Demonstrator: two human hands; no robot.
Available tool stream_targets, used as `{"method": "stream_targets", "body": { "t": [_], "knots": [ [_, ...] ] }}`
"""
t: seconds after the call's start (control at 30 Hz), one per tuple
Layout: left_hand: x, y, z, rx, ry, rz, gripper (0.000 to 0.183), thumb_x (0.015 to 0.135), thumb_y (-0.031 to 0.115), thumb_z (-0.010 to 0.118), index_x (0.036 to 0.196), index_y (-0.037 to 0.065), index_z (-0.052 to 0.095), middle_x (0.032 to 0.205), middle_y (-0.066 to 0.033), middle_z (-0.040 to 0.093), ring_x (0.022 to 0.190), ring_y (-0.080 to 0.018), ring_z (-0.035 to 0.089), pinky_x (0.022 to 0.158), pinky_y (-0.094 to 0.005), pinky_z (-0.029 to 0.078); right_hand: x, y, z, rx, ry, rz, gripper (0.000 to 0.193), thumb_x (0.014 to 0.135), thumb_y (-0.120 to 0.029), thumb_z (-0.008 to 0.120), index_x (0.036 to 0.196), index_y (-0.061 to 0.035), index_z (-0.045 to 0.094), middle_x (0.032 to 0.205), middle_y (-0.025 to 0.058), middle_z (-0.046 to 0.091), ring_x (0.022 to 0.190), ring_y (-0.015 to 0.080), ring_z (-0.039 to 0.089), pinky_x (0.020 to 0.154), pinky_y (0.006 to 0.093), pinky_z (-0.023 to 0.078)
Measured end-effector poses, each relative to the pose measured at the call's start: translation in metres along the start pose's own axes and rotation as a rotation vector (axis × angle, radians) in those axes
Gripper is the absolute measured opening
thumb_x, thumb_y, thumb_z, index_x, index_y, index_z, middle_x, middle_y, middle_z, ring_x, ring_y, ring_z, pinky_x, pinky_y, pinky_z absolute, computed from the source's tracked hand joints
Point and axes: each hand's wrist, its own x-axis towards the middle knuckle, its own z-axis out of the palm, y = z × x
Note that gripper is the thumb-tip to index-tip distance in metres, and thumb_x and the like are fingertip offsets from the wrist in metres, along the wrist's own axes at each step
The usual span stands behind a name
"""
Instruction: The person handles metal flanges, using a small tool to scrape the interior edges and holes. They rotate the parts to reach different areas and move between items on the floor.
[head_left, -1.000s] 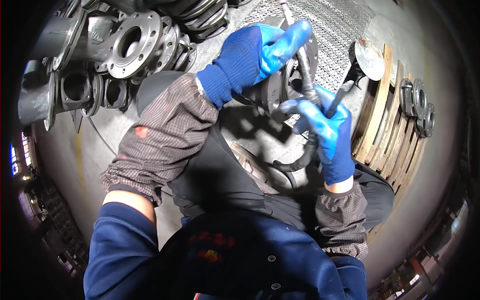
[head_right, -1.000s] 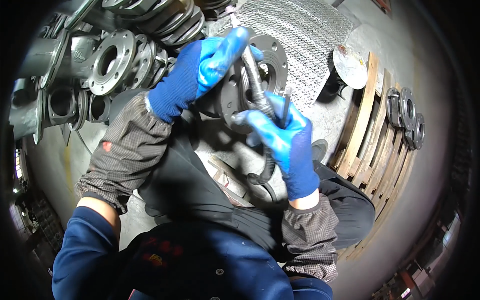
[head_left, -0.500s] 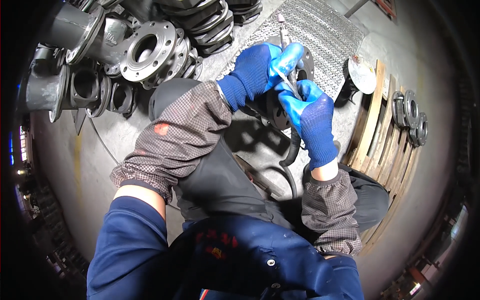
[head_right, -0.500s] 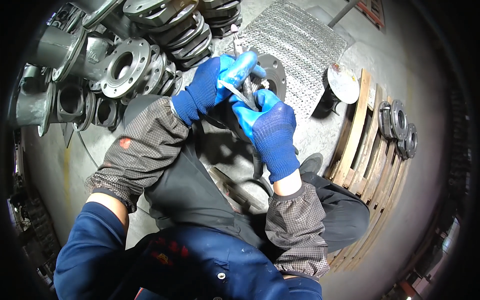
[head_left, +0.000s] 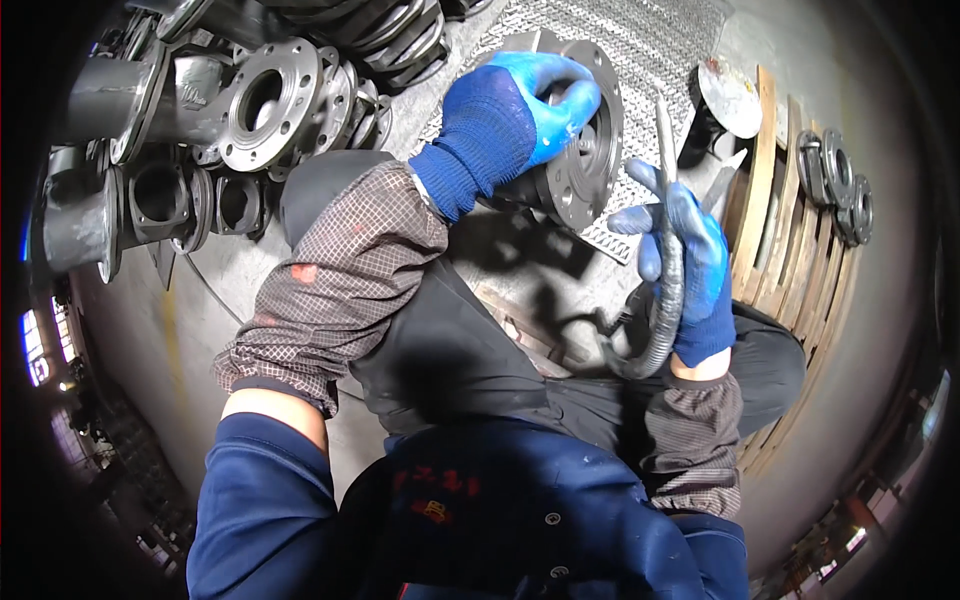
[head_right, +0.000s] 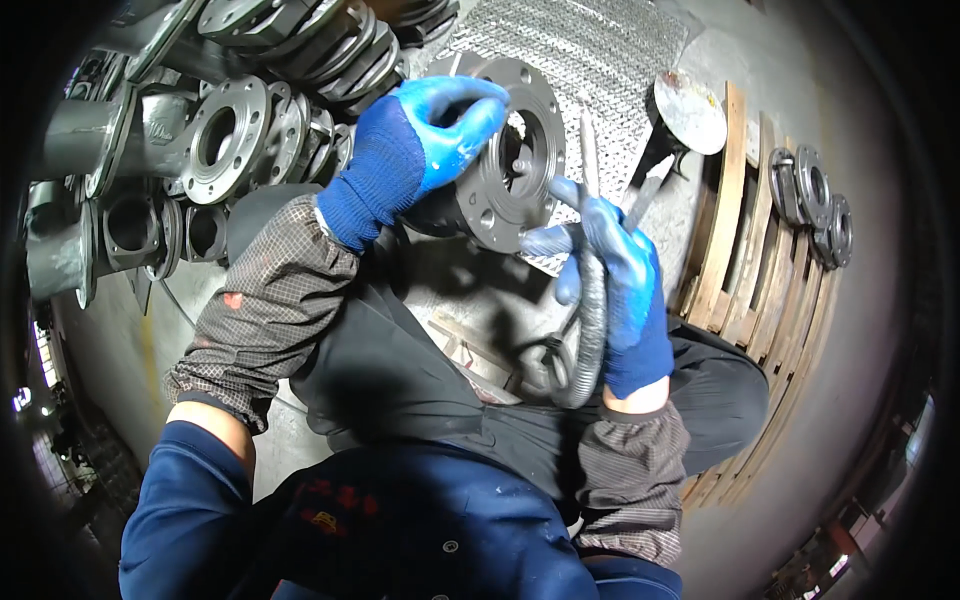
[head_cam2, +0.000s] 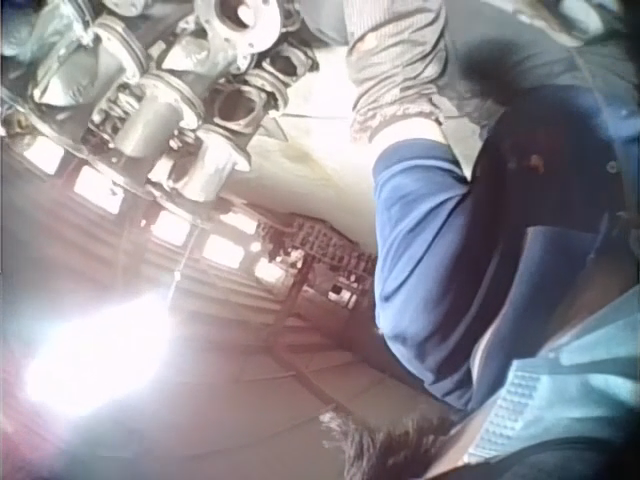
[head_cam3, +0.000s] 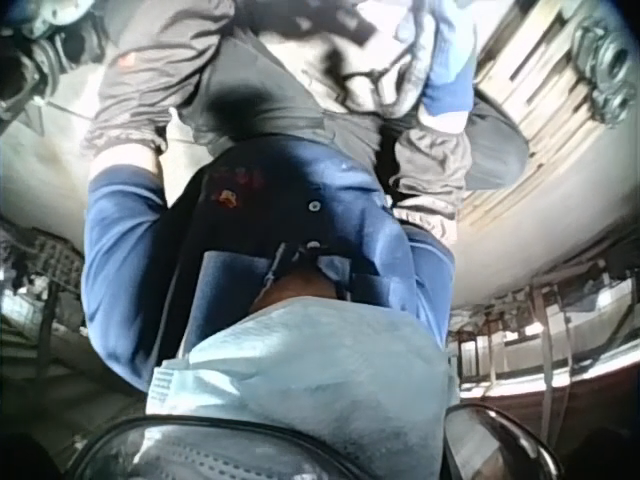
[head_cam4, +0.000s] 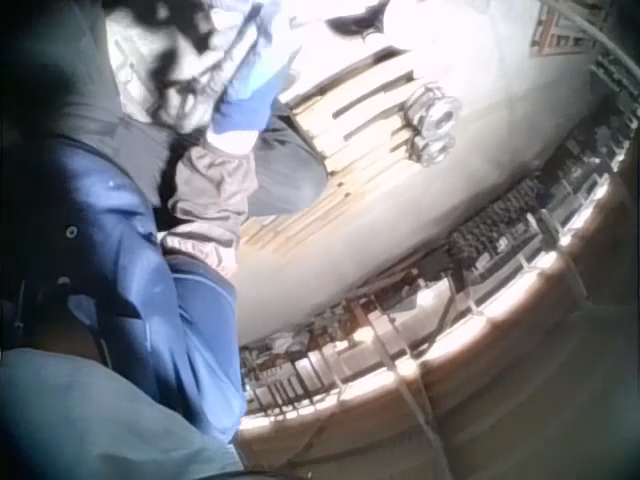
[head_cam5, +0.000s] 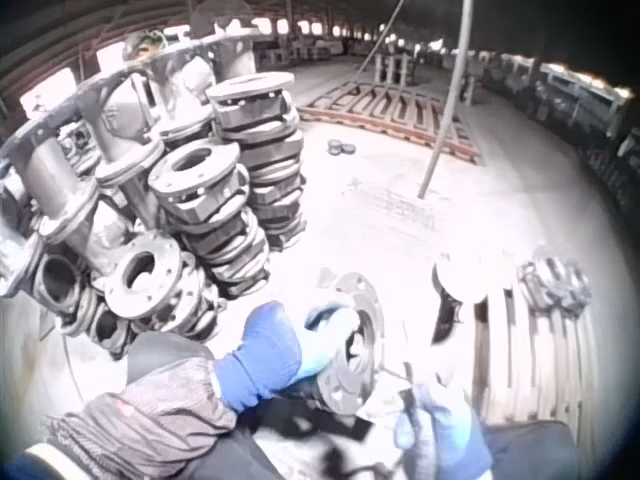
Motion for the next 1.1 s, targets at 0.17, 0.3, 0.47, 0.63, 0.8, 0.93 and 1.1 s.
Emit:
{"method": "stream_targets", "body": {
  "t": [0.17,0.3,0.47,0.63,0.8,0.93,1.1],
  "knots": [
    [-0.005,-0.005,0.007,0.002,0.02,-0.049,0.017,0.083,0.013,0.061,0.098,0.008,0.067,0.089,-0.0064,0.066,0.076,-0.0121,0.062,0.069,-0.0234,0.05,-0.008,0.016,-0.021,-0.218,-0.018,0.201,0.043,0.091,-0.029,0.048,0.12,0.0025,0.05,0.074,0.0084,0.065,0.046,0.0084,0.05,0.044,0.0193,0.039],
    [-0.003,-0.018,0.017,0.052,0.145,0.084,0.013,0.081,0.02,0.06,0.089,0.014,0.067,0.076,-0.0073,0.065,0.065,-0.0193,0.063,0.06,-0.0297,0.051,0.002,0.019,-0.021,-0.165,-0.036,0.275,0.027,0.088,-0.024,0.052,0.097,0.0006,0.059,0.069,0.0067,0.064,0.043,0.0073,0.049,0.041,0.0186,0.038],
    [-0.005,-0.016,0.014,-0.012,0.106,0.094,0.016,0.081,0.012,0.06,0.095,0.009,0.067,0.086,-0.008,0.065,0.076,-0.0165,0.063,0.068,-0.0276,0.051,0.016,0.004,-0.028,-0.36,-0.228,0.091,0.025,0.09,-0.023,0.049,0.085,-0.0001,0.06,0.06,0.0057,0.061,0.042,0.007,0.05,0.039,0.0191,0.038],
    [-0.006,-0.008,0.018,-0.14,0.069,0.012,0.019,0.082,0.003,0.058,0.099,0.003,0.066,0.097,-0.0071,0.063,0.084,-0.0117,0.061,0.077,-0.0242,0.05,0.021,-0.005,-0.024,-0.359,-0.175,0.265,0.028,0.089,-0.025,0.048,0.087,0.0003,0.059,0.061,0.0085,0.063,0.039,0.0086,0.049,0.037,0.0203,0.038],
    [-0.007,-0.005,0.018,-0.161,0.046,-0.032,0.019,0.082,0.003,0.058,0.1,0.002,0.065,0.097,-0.0071,0.062,0.087,-0.0116,0.06,0.078,-0.0242,0.049,0.024,-0.006,-0.025,-0.354,-0.207,0.282,0.026,0.09,-0.023,0.046,0.09,0.0012,0.058,0.062,0.0107,0.064,0.038,0.0095,0.05,0.036,0.0219,0.038],
    [-0.004,-0.003,0.02,-0.103,0.031,0.04,0.019,0.083,0.004,0.057,0.1,0.002,0.065,0.092,-0.0063,0.061,0.08,-0.01,0.06,0.073,-0.0224,0.049,0.02,0.005,-0.016,-0.275,-0.096,0.317,0.023,0.09,-0.021,0.047,0.088,0.0013,0.055,0.06,0.013,0.062,0.038,0.0128,0.051,0.035,0.0244,0.039],
    [-0.003,0.006,0.023,-0.178,-0.015,-0.055,0.019,0.084,0.004,0.057,0.101,0.003,0.065,0.088,-0.0053,0.06,0.075,-0.0087,0.058,0.068,-0.0214,0.048,0.014,0.016,-0.007,-0.194,0.026,0.359,0.023,0.089,-0.02,0.049,0.09,0.0016,0.054,0.06,0.0134,0.06,0.036,0.0139,0.048,0.031,0.0255,0.036]
  ]
}}
